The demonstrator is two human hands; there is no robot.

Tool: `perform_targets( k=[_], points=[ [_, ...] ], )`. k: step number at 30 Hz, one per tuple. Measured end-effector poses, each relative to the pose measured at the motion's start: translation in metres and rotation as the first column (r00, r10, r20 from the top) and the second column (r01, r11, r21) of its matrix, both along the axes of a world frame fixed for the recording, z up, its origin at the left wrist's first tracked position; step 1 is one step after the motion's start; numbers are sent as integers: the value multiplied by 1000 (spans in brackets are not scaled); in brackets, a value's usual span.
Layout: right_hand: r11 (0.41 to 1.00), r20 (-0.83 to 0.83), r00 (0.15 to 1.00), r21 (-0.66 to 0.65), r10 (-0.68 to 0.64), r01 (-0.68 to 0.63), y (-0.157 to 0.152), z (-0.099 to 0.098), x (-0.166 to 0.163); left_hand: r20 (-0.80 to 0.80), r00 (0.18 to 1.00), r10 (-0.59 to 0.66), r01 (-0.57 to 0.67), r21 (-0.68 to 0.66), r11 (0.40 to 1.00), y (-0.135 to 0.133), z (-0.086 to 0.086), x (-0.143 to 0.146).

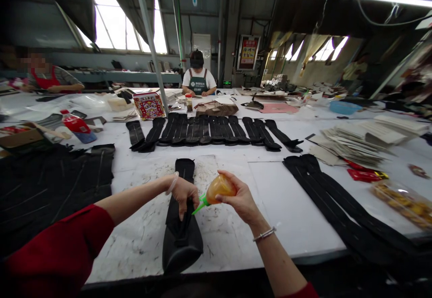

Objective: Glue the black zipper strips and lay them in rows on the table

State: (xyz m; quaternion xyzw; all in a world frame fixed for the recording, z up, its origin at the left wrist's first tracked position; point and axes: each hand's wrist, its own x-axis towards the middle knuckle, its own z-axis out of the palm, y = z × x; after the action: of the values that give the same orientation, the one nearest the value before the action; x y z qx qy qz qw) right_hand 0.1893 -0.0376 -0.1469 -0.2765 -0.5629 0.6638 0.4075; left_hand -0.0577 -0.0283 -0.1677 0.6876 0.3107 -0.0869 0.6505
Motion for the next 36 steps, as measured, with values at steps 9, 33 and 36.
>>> perform_targets(
  k=[9, 33, 36],
  points=[
    [998, -34, 998, -15, 58, -58, 8, 7, -5, 10, 999, 35, -35, -12, 999, -4, 2, -1],
    [965, -196, 970, -190, 141, -179, 9, -6, 7, 51, 984, 172, -171, -23, 985, -16, 13, -17],
    [966, -221, 967, -193, 131, -175, 7, -9, 11, 72, 979, 193, -192, -22, 981, -17, 16, -19]
  ],
)
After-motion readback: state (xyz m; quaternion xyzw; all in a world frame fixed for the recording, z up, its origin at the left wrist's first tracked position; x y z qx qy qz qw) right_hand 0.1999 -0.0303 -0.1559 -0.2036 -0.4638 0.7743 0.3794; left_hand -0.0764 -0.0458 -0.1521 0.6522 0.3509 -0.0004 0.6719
